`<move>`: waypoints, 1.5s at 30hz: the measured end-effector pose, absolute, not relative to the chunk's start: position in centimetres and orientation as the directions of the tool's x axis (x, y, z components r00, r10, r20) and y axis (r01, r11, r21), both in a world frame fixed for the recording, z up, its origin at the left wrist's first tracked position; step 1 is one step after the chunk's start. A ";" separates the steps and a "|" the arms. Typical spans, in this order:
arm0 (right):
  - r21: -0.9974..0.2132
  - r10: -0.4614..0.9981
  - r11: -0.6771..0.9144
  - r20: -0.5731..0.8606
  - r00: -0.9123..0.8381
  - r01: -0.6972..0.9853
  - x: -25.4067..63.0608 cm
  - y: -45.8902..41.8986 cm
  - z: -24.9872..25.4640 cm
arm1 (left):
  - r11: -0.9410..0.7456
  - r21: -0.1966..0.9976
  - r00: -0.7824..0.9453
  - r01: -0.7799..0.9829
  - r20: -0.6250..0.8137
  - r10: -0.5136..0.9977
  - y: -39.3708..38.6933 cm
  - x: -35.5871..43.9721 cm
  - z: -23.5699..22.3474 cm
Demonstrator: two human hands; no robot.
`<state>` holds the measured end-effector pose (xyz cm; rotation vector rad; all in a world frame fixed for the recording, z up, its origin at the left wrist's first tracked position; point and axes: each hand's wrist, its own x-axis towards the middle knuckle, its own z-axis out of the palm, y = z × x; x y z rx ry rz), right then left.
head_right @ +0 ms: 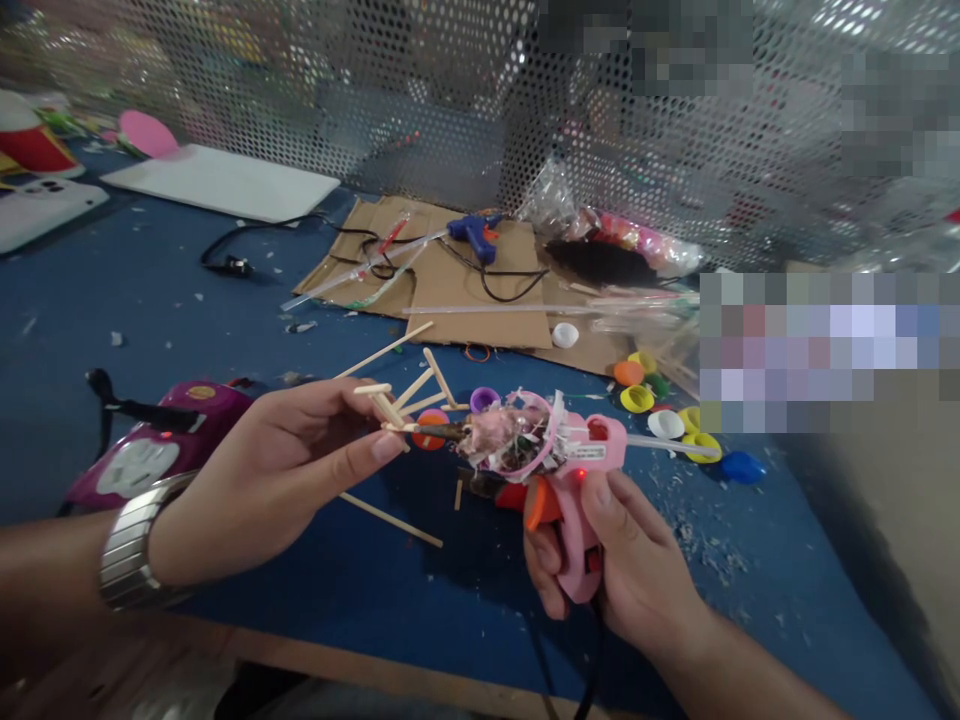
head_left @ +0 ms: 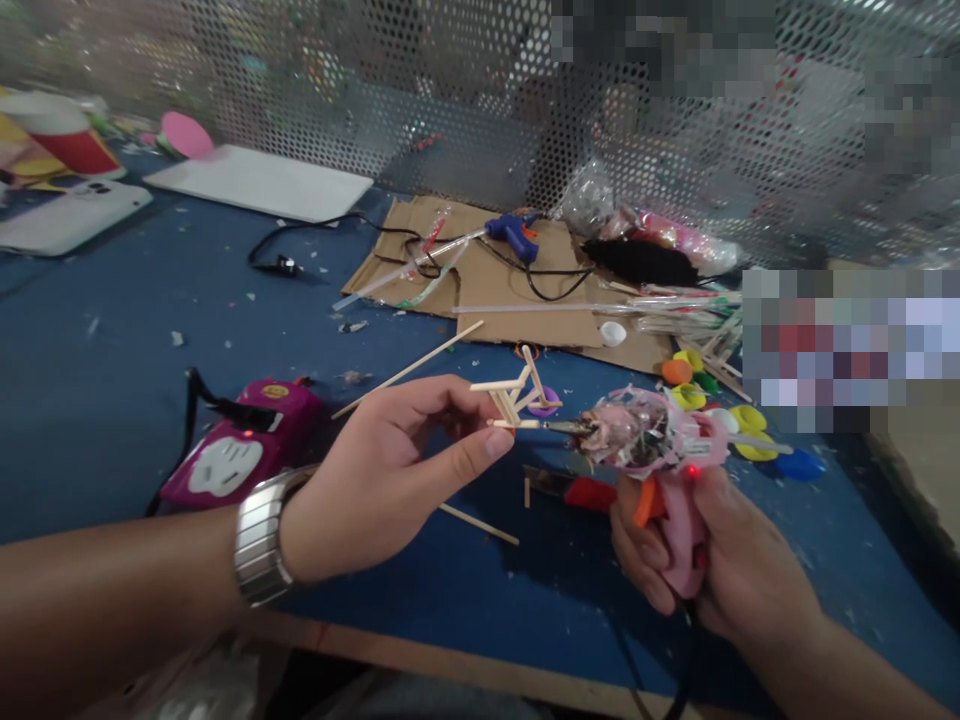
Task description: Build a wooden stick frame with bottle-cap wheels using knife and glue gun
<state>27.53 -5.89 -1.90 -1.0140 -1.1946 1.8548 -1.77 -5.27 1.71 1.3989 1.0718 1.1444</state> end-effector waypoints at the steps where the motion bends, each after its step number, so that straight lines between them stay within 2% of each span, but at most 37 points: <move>1: -0.931 0.859 -0.334 -0.237 -0.453 -0.146 27.5 -5.9 -1.9 | -0.116 0.992 0.161 0.040 0.108 0.981 -5.3 -1.8 1.7; 23: -0.921 0.872 -0.337 -0.227 -0.433 -0.196 27.0 -6.0 -1.4 | -0.098 0.993 0.161 0.061 0.088 0.983 -5.3 -1.8 2.0; 28: -0.917 0.840 -0.364 -0.246 -0.483 -0.166 27.7 -5.8 -1.8 | -0.105 0.993 0.150 0.058 0.095 0.984 -5.4 -1.7 1.9; 45: -0.949 0.888 -0.293 -0.225 -0.402 -0.117 27.6 -6.0 -2.0 | -0.103 0.991 0.143 0.082 0.091 0.986 -5.3 -1.8 2.2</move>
